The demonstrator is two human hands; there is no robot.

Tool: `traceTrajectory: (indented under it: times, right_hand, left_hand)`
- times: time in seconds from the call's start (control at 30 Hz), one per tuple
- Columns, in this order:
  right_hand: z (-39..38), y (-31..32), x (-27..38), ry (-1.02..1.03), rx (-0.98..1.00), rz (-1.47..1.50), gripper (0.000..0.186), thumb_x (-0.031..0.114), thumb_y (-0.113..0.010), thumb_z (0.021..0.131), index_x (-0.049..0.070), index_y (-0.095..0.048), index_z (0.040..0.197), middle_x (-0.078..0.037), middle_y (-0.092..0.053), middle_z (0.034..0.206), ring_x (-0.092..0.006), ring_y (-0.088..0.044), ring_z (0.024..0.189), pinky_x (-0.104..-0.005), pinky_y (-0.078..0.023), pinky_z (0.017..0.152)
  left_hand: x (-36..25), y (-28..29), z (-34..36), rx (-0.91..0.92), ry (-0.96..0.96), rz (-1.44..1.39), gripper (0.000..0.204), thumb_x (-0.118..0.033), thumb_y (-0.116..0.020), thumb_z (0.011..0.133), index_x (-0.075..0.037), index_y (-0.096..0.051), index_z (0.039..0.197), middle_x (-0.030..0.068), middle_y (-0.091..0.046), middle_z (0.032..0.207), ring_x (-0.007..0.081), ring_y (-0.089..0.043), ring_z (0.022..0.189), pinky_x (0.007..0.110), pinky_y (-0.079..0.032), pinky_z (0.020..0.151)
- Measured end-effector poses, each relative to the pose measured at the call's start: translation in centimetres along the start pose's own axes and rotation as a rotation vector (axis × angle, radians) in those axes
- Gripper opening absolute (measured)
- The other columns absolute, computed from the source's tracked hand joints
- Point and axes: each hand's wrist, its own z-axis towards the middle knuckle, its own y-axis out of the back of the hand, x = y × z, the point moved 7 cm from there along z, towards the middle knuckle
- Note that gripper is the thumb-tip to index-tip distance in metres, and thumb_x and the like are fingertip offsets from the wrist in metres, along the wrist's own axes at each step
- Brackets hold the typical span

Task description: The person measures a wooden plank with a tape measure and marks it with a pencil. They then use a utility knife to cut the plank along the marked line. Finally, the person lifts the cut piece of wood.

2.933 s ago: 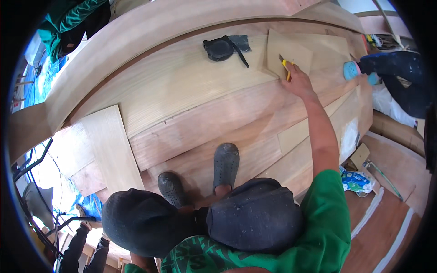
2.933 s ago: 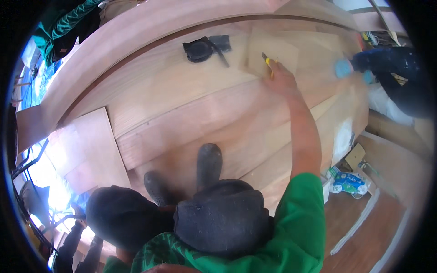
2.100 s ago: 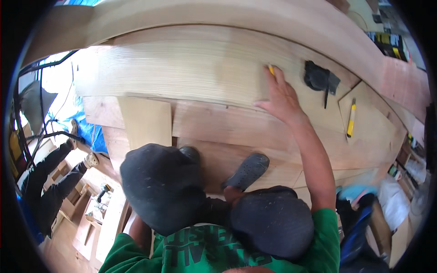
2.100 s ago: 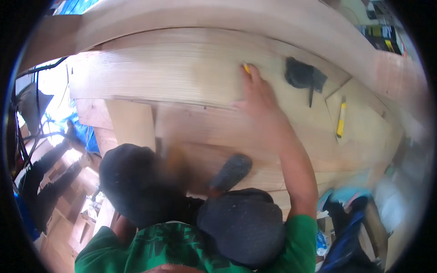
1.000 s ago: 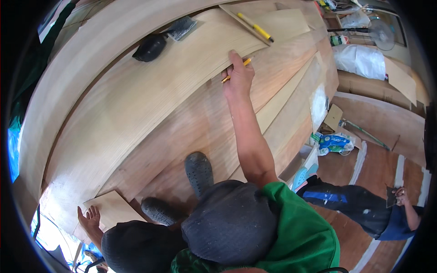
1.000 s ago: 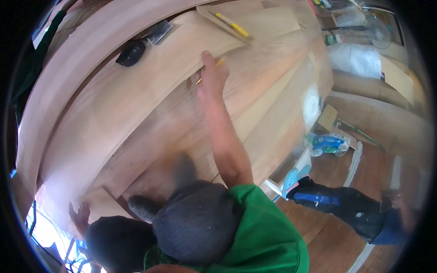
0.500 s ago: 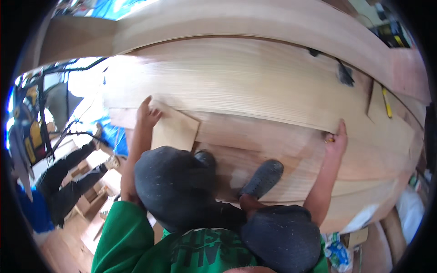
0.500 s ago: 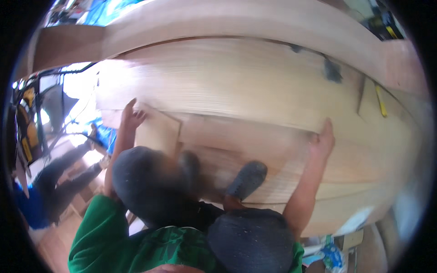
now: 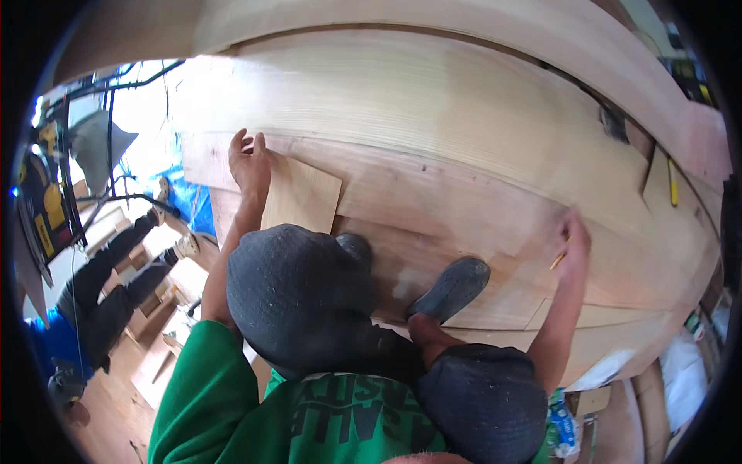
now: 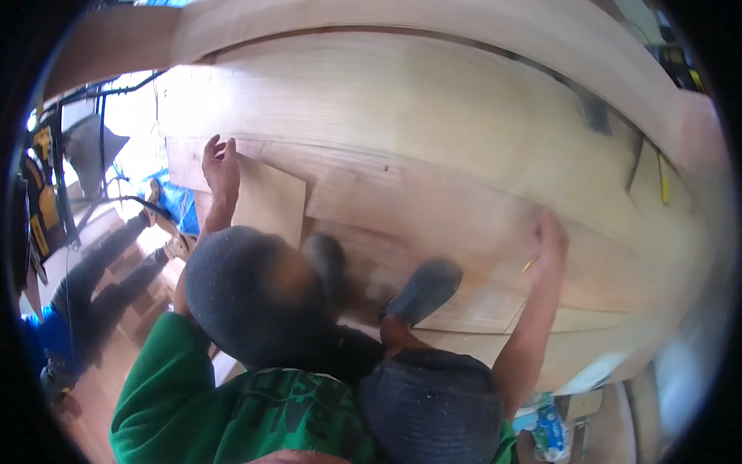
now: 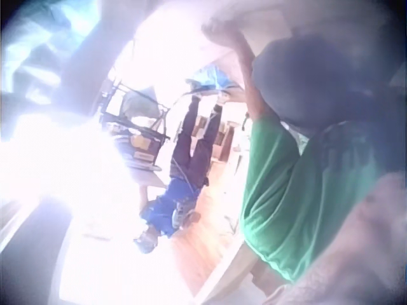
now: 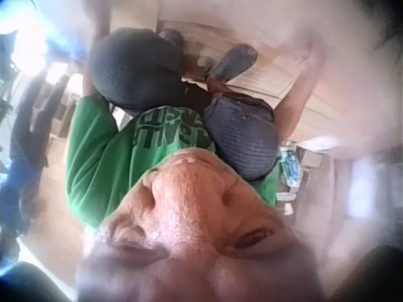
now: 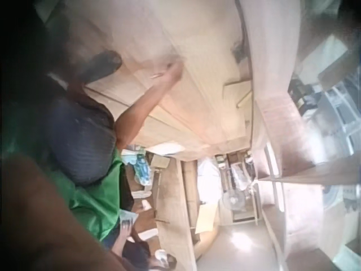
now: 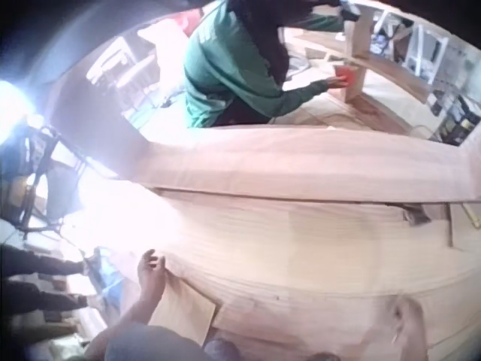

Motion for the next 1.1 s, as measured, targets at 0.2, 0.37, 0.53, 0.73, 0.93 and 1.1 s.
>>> traceTrajectory:
  times: [0.2,0.37,0.53,0.73,0.93,1.1]
  right_hand:
    - [-10.4,-20.4,7.1,0.835,0.316,-0.916,0.034,0.016,-0.062,0.095,0.005,-0.058,0.127,-0.018,-0.066,0.104,-0.0364,-0.065,0.088,-0.0407,-0.053,0.079]
    - [-8.7,-32.2,13.9,1.619,0.631,-1.304,0.032,0.014,-0.061,0.095,0.006,-0.060,0.126,-0.015,-0.066,0.109,-0.0358,-0.063,0.098,-0.0422,-0.051,0.084]
    - [-5.1,-32.8,14.4,1.715,0.474,-1.126,0.035,0.015,-0.065,0.087,0.005,-0.064,0.121,-0.017,-0.064,0.112,-0.0366,-0.060,0.106,-0.0471,-0.047,0.089]
    - [-5.1,-32.7,13.3,1.648,0.425,-1.183,0.029,0.018,-0.060,0.093,0.006,-0.067,0.118,-0.017,-0.063,0.111,-0.0363,-0.057,0.107,-0.0510,-0.043,0.092]
    - [-5.8,-33.0,14.0,1.778,0.334,-1.189,0.029,0.021,-0.053,0.099,0.005,-0.065,0.120,-0.017,-0.062,0.112,-0.0372,-0.056,0.106,-0.0500,-0.043,0.091]
    - [-6.0,-32.8,13.2,1.860,0.344,-1.116,0.028,0.020,-0.049,0.100,0.004,-0.062,0.119,-0.017,-0.062,0.114,-0.0377,-0.056,0.107,-0.0509,-0.043,0.093]
  left_hand:
    - [5.1,6.9,-3.6,-0.029,-0.183,0.334,0.062,-0.037,-0.064,0.098,-0.005,-0.043,0.147,0.0206,-0.046,0.139,0.0321,-0.047,0.129,0.043,-0.042,0.105]
    - [11.7,10.3,-8.9,-0.135,0.200,0.058,0.091,-0.033,-0.072,0.093,-0.008,-0.015,0.159,0.0200,-0.039,0.149,0.0318,-0.046,0.134,0.044,-0.042,0.104]
    - [12.6,11.4,-9.5,-0.127,0.336,-0.126,0.105,-0.023,-0.081,0.084,-0.002,-0.010,0.157,0.0181,-0.059,0.131,0.0297,-0.060,0.119,0.040,-0.047,0.098]
    - [11.1,9.5,-7.1,0.097,0.164,0.234,0.066,-0.027,-0.078,0.084,-0.009,-0.050,0.141,0.0177,-0.062,0.113,0.0357,-0.054,0.115,0.045,-0.046,0.098]
    - [14.8,12.9,-18.3,-0.093,0.531,-0.013,0.060,-0.031,-0.075,0.087,-0.005,-0.053,0.136,0.0213,-0.062,0.118,0.0335,-0.060,0.114,0.041,-0.049,0.098]
    - [19.2,15.0,-42.7,-0.205,1.123,-0.064,0.064,-0.029,-0.075,0.087,0.000,-0.052,0.138,0.0247,-0.061,0.127,0.0331,-0.061,0.118,0.041,-0.050,0.099]
